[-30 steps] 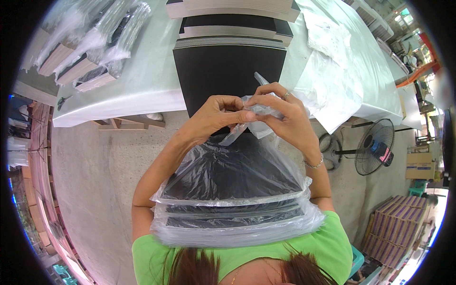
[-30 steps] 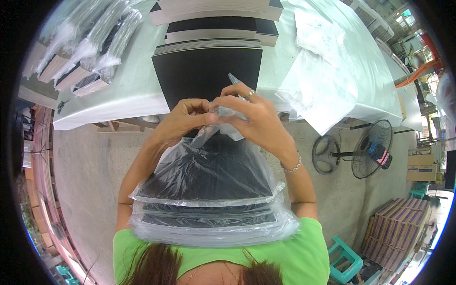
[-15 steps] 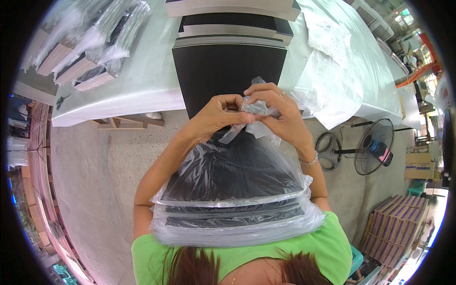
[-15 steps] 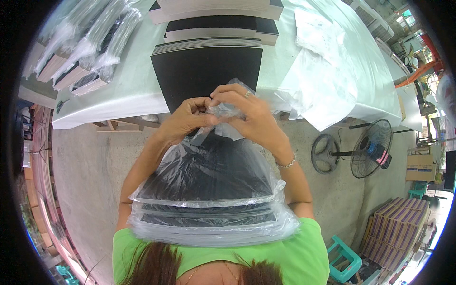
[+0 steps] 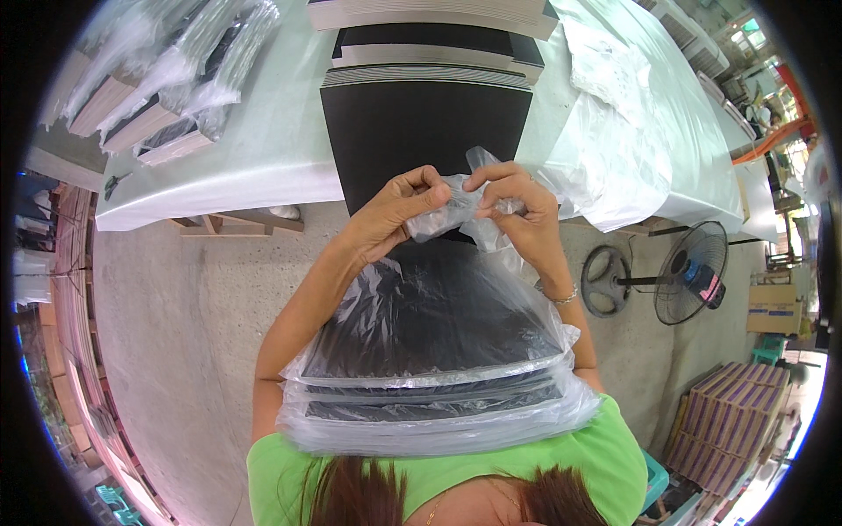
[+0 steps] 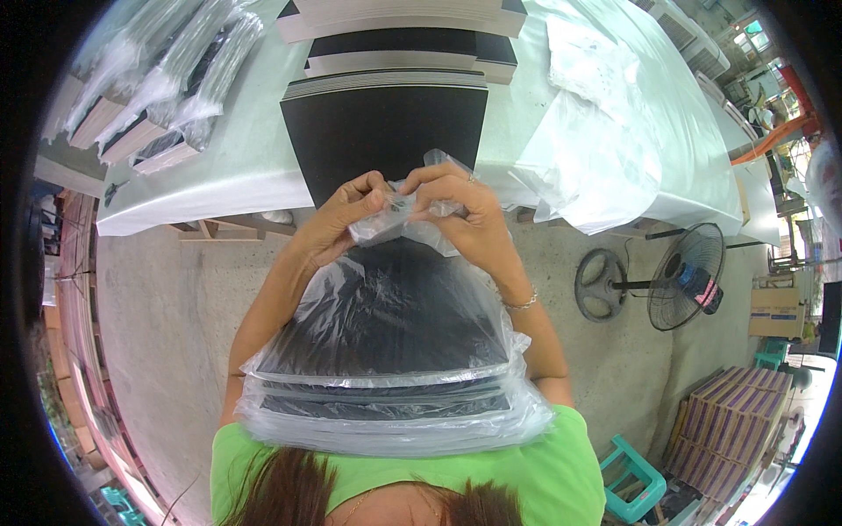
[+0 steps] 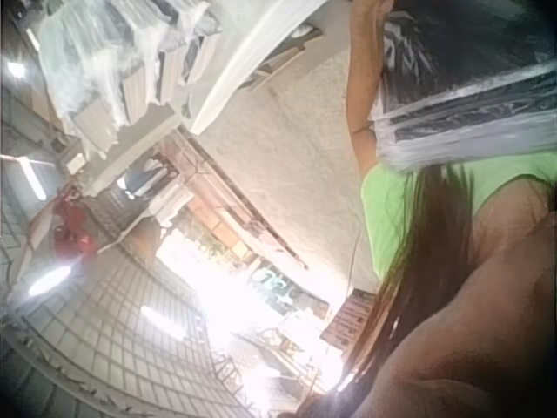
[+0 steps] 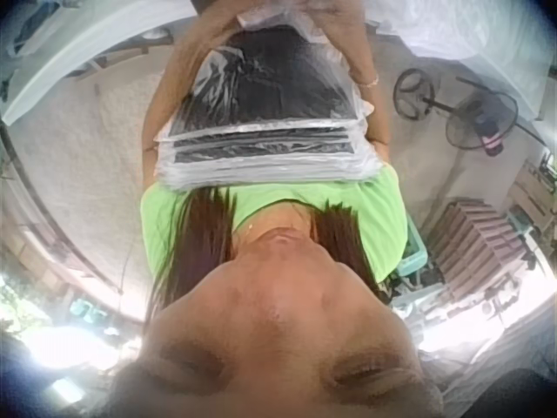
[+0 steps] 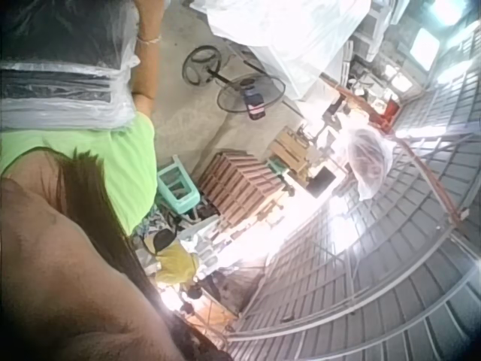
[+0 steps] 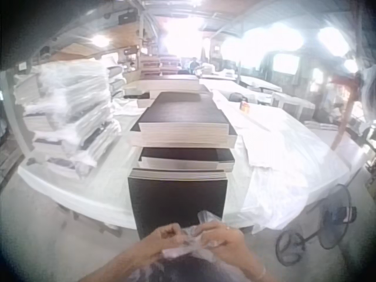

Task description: The person places items into plastic sleeves by hand, picking up each sleeve and sliding it over an item before placing it on a stack.

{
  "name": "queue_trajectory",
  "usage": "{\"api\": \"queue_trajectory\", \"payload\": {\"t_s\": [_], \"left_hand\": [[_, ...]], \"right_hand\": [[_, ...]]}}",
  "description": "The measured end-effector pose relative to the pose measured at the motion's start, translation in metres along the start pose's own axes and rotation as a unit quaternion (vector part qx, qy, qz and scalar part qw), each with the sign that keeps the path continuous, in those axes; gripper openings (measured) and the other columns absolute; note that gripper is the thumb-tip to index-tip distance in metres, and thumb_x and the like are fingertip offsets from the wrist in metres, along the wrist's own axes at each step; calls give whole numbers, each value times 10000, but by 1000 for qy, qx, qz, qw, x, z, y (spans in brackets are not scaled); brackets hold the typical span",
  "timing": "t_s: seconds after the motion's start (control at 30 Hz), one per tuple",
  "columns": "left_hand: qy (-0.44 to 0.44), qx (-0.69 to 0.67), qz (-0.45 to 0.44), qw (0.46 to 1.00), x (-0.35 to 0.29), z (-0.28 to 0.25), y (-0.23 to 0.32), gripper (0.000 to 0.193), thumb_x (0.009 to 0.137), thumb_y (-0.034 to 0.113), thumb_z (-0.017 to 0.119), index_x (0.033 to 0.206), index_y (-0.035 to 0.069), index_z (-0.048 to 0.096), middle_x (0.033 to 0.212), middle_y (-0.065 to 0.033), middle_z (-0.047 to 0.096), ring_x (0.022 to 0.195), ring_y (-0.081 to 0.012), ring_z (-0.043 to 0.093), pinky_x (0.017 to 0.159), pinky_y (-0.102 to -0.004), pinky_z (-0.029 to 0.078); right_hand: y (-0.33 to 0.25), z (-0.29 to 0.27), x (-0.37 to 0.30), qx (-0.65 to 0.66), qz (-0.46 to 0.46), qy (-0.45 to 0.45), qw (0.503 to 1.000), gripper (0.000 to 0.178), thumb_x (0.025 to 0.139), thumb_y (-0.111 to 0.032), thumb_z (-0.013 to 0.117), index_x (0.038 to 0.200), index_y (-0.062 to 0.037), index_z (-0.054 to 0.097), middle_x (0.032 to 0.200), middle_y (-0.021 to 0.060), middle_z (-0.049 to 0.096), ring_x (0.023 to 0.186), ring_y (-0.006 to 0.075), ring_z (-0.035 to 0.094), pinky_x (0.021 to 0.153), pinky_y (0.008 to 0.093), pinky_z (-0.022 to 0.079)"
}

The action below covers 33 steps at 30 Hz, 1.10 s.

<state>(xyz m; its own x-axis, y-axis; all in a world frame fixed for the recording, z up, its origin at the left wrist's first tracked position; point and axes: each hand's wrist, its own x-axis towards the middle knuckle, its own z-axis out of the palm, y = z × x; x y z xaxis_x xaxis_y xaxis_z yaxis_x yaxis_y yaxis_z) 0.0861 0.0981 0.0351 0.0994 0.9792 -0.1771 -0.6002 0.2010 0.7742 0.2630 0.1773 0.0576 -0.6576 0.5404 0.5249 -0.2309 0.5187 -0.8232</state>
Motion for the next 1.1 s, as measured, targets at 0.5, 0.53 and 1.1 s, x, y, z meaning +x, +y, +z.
{"api": "queue_trajectory", "payload": {"t_s": [0.5, 0.53, 1.1], "left_hand": [[1, 499, 239, 833, -5, 9, 0, 259, 876, 280, 529, 1003, 55, 546, 948, -61, 556, 931, -143, 518, 846, -293, 386], [5, 312, 178, 933, -2, 4, 2, 235, 898, 284, 503, 980, 69, 547, 925, -50, 561, 915, -134, 524, 850, -296, 388], [122, -281, 66, 950, -37, -25, 16, 382, 900, 330, 500, 1171, 61, 482, 986, -87, 605, 876, -195, 594, 748, -322, 511]], "right_hand": [[-3, -17, -2, 149, 342, -64, 926, 244, 821, -253, 650, 886, -42, 545, 706, -14, 536, 598, 37, 478, 553, 229, 413], [1, -23, -8, 217, 324, -123, 913, 289, 800, -300, 666, 880, -44, 557, 697, -10, 543, 598, 45, 487, 540, 234, 413], [1, -15, -52, 478, 415, 185, 752, 697, 856, -508, 477, 1226, 80, 416, 943, 122, 630, 814, 163, 615, 623, 284, 505]]}}
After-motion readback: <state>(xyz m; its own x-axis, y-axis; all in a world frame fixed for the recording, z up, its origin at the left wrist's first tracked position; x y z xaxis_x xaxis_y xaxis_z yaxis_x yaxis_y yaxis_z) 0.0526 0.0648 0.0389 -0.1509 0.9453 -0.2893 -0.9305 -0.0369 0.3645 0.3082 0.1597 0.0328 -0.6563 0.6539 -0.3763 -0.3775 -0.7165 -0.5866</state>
